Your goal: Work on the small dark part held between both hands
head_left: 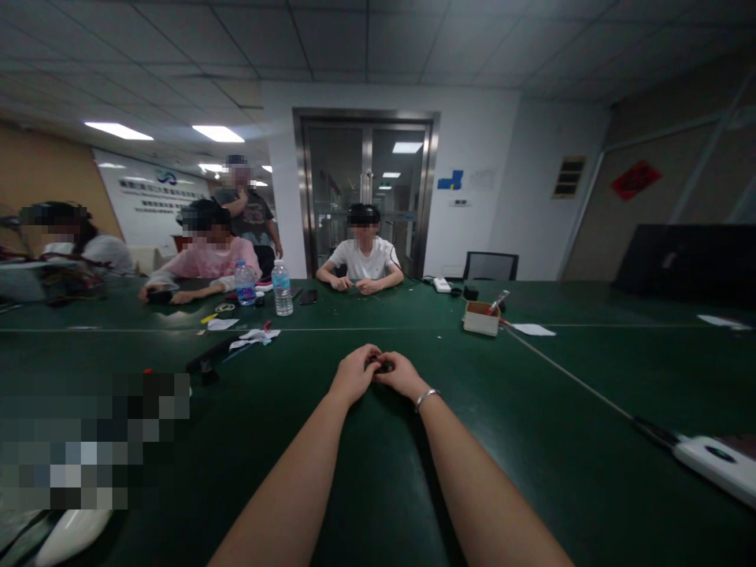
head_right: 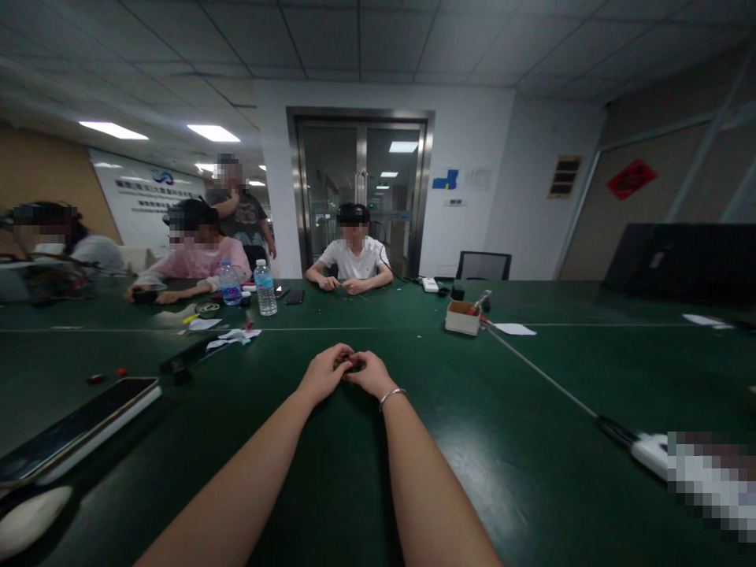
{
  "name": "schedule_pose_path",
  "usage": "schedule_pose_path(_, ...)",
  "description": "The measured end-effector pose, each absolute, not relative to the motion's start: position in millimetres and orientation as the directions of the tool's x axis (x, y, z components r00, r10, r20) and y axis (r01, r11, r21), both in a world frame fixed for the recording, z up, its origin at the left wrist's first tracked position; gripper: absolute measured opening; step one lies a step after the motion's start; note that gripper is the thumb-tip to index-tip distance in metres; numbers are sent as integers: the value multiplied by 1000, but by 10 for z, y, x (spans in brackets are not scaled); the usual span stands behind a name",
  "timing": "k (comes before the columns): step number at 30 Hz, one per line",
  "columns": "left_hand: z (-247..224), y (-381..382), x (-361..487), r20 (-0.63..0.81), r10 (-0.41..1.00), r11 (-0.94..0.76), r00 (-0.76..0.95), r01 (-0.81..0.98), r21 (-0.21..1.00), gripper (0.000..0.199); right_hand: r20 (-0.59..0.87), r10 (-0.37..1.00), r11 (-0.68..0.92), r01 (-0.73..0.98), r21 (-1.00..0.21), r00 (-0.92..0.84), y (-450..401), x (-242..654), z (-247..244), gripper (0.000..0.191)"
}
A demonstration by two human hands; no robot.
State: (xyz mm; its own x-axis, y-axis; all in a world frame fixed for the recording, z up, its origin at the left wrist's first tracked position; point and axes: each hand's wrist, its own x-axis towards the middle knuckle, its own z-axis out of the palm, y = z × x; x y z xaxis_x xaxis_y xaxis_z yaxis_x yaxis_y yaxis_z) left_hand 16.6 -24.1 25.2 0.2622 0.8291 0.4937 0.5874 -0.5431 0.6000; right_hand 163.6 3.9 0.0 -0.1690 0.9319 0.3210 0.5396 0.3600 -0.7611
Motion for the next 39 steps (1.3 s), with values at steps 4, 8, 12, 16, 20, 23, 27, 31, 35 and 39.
schedule_pose_path(4, 284, -273, 173, 484, 830, -542, 276, 604, 585, 17, 304, 936, 351, 525, -775, -176, 5, 1654, 40, 19)
schedule_pose_path(8, 314, -302, 187, 475, 837, -527, 271, 635, 565, 15, 320, 942, 320, 559, -765, -102, 42, 1640, -18, 19)
schedule_pose_path(12, 315, -308, 200, 498, 828, -524, 258, 674, 521, 14, 331, 939, 318, 585, -746, -89, 74, 1619, -63, 20)
schedule_pose_path(16, 314, -312, 225, 507, 835, -488, 215, 717, 499, 14, 329, 941, 308, 604, -735, -79, 74, 1622, -43, 19)
schedule_pose_path(20, 323, -309, 234, 480, 853, -466, 207, 717, 519, 14, 293, 933, 359, 536, -764, -208, 75, 1673, -3, 28)
schedule_pose_path(23, 316, -290, 216, 471, 846, -498, 248, 684, 534, 16, 267, 933, 356, 504, -787, -242, 72, 1703, 12, 24)
schedule_pose_path(27, 306, -270, 199, 493, 824, -535, 280, 673, 511, 15, 261, 952, 306, 523, -796, -161, 68, 1683, 0, 20)
schedule_pose_path(31, 321, -288, 233, 510, 818, -519, 266, 723, 455, 13, 261, 958, 280, 553, -785, -116, 76, 1649, -12, 18)
schedule_pose_path(35, 322, -299, 280, 512, 832, -464, 214, 775, 430, 13, 254, 948, 316, 491, -812, -191, 73, 1670, 14, 25)
schedule_pose_path(39, 293, -270, 275, 509, 837, -454, 202, 775, 439, 12, 254, 922, 364, 434, -824, -291, 69, 1712, 43, 28)
